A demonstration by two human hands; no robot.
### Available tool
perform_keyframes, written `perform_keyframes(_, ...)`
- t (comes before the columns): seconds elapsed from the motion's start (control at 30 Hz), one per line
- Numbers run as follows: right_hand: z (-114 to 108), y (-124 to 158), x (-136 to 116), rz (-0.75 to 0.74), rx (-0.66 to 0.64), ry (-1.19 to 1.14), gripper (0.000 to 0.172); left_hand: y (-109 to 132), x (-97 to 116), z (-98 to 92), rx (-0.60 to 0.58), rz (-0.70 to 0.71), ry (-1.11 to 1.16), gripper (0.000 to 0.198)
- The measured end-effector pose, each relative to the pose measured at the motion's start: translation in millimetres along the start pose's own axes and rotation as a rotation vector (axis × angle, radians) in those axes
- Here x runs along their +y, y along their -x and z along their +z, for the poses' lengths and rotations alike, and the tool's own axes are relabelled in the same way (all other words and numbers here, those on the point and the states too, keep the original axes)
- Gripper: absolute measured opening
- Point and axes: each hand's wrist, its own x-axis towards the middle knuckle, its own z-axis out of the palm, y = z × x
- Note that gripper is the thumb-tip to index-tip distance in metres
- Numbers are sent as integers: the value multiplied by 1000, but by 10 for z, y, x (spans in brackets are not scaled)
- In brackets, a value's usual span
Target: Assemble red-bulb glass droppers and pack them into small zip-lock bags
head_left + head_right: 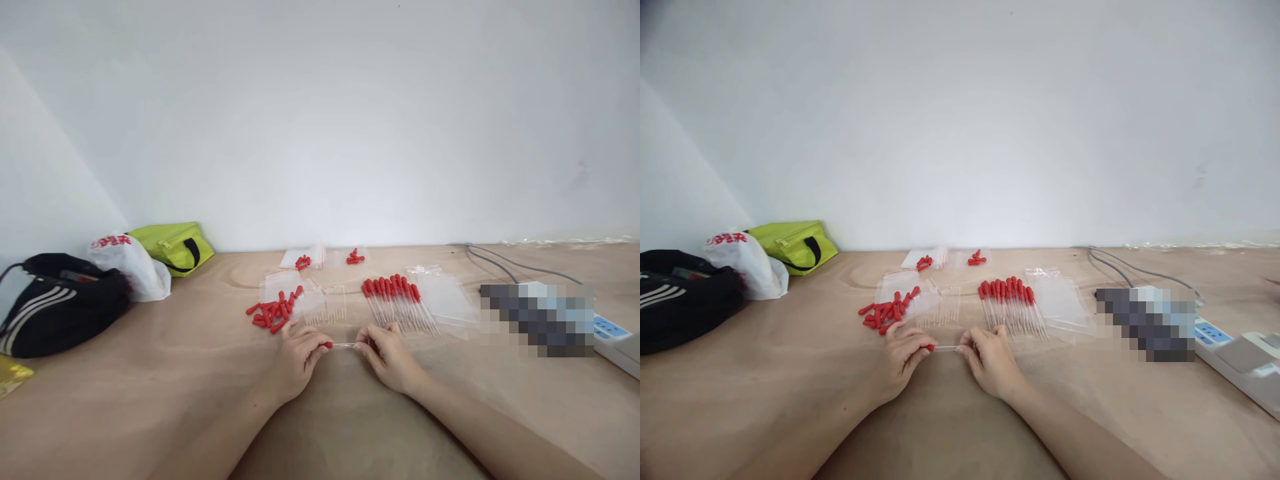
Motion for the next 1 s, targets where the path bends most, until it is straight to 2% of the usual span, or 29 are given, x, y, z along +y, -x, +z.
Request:
perform_keyframes(0.27,-47,-14,-54,2,-52,7,18,-10,57,4,-3,32,58,22)
perform_keyframes(0.5,-64,-4,-95,14,-37,93,17,5,48,31,-25,81,30,21)
perform_keyframes(0.8,6,12,-106,-94,-11,183,23,-21,25,73,-27,112,-3,16)
perform_keyframes(1.0,66,-47,-147,-78,-16,162,25,3,-3,82,-48,126,-32,17)
